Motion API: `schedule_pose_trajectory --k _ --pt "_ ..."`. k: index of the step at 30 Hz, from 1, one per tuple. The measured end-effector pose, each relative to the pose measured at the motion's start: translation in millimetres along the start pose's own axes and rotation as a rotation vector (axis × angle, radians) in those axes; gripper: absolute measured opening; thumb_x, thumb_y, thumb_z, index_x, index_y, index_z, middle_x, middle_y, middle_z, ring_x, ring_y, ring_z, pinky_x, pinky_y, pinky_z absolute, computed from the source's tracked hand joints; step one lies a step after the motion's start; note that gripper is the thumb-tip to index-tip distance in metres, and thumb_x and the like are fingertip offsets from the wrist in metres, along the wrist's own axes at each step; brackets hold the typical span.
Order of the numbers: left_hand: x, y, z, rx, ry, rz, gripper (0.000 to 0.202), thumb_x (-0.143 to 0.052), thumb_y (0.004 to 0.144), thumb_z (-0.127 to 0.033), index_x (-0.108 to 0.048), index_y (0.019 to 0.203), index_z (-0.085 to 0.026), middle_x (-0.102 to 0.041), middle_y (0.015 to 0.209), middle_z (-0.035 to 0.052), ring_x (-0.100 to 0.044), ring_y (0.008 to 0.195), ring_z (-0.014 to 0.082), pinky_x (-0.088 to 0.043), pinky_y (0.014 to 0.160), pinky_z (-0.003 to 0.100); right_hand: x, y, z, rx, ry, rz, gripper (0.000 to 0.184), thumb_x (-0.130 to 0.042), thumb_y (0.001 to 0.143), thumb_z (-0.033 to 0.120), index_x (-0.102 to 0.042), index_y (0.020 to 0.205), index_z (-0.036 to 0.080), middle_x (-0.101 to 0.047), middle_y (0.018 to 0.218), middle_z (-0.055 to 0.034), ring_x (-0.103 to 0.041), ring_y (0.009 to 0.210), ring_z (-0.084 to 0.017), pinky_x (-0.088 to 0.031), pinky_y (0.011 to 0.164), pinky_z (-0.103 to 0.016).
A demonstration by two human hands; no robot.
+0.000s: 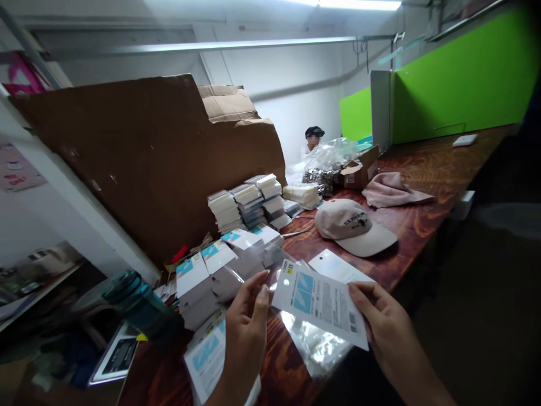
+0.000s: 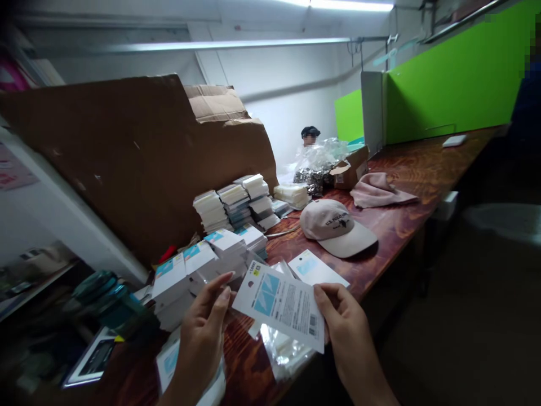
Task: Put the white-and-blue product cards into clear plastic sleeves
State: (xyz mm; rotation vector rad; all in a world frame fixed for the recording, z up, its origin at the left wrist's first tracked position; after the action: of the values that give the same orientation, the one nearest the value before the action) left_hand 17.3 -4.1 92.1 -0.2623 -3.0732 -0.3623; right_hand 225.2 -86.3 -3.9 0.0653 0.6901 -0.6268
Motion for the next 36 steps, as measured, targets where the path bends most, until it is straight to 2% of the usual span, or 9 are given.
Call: schedule_pose_trajectory --k 3,6,9,13,16,19,24,28,36 --pt "-4.4 -5 -10 -0.084 0.140 0.026 0.032 -0.061 0.083 -0.042 -0.064 0.109 -0.023 -0.070 0.105 0.0031 -0.065 0.095 0.0152 -0.052 0.081 0.020 -2 -2 -2 0.061 -0.053 -0.037 0.033 -0.075 0.073 0.045 -0.061 0.088 0.019 -0.062 0.066 0.0031 -0.053 0.054 -0.010 -0.042 0.045 -0.019" --pt "-7.9 -8 -15 -0.134 0.216 0.064 0.032 -0.060 0.083 -0.041 -0.064 0.110 -0.024 -0.070 0.106 0.0027 -0.064 0.095 0.0149 -0.052 0.080 0.019 -7 -5 -2 0.081 -0.092 -0.001 0.034 -0.074 0.074 0.046 -0.060 0.089 0.019 -0.058 0.059 0.0053 -0.044 0.044 -0.006 -0.033 0.040 -0.018" --pt "-2.3 -5 -14 -0.131 0.179 0.032 0.034 -0.059 0.084 -0.043 -0.062 0.112 -0.024 -0.069 0.109 0.0033 -0.064 0.097 0.0155 -0.053 0.081 0.020 -16 -8 -3 0.028 -0.090 0.124 0.034 -0.074 0.075 0.045 -0.061 0.090 0.018 -0.059 0.058 0.0046 -0.049 0.045 -0.007 -0.038 0.047 -0.019" --pt "10.4 3 -14 -0.146 0.147 -0.044 0.035 -0.058 0.084 -0.044 -0.061 0.113 -0.024 -0.067 0.110 0.0034 -0.063 0.099 0.0159 -0.051 0.084 0.021 -32 -16 -1 -0.011 -0.153 0.325 0.029 -0.073 0.076 0.043 -0.063 0.074 0.016 -0.063 0.064 0.0004 -0.056 0.056 -0.010 -0.042 0.055 -0.021" --pt "18.0 6 -17 -0.149 0.141 -0.094 0.036 -0.059 0.084 -0.043 -0.059 0.116 -0.025 -0.066 0.113 0.0035 -0.063 0.097 0.0161 -0.051 0.080 0.021 -40 -22 -2 -0.044 -0.196 0.387 0.030 -0.071 0.077 0.044 -0.063 0.072 0.015 -0.063 0.063 -0.0004 -0.057 0.058 -0.011 -0.043 0.057 -0.022" --pt "18.5 5 -23 -0.174 0.177 -0.094 0.031 -0.057 0.085 -0.037 -0.062 0.112 -0.024 -0.067 0.112 0.0041 -0.063 0.098 0.0172 -0.051 0.081 0.023 -42 -27 -7 -0.086 -0.173 0.355 0.032 -0.074 0.074 0.045 -0.061 0.069 0.016 -0.064 0.063 -0.0003 -0.059 0.057 -0.012 -0.045 0.056 -0.022" --pt "-0.6 -9 -28 -0.243 0.289 0.079 0.024 -0.051 0.083 -0.022 -0.066 0.102 -0.024 -0.070 0.098 0.0033 -0.064 0.087 0.0171 -0.051 0.078 0.025 -44 -36 -19 -0.154 -0.071 0.193 0.036 -0.085 0.060 0.042 -0.062 0.069 0.016 -0.065 0.062 0.0011 -0.062 0.054 -0.012 -0.050 0.055 -0.022" --pt "-13.9 -19 -29 -0.321 0.334 0.178 0.023 -0.051 0.084 -0.021 -0.067 0.100 -0.025 -0.070 0.090 0.0031 -0.065 0.083 0.0170 -0.051 0.074 0.024 -46 -46 -19 -0.142 -0.014 0.042 0.040 -0.089 0.051 0.042 -0.063 0.068 0.017 -0.069 0.061 0.0001 -0.064 0.051 -0.013 -0.052 0.053 -0.023" --pt "-27.2 -27 -27 -0.414 0.481 0.269 0.021 -0.048 0.089 -0.021 -0.066 0.100 -0.027 -0.070 0.096 0.0042 -0.065 0.084 0.0155 -0.050 0.073 0.023 -48 -45 -29 -0.259 0.054 0.095 0.044 -0.088 0.053 0.043 -0.066 0.079 0.016 -0.075 0.069 -0.0068 -0.072 0.066 -0.021 -0.055 0.063 -0.027"
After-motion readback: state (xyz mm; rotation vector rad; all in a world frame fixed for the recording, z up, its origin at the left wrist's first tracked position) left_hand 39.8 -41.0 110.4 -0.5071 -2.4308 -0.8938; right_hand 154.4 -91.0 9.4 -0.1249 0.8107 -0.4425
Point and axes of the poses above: each hand's wrist, its own y-axis towards the middle knuckle, its own x-axis out of the back of the hand, z = x × y, the point moved 7 cm from there along y, towards the middle knuckle
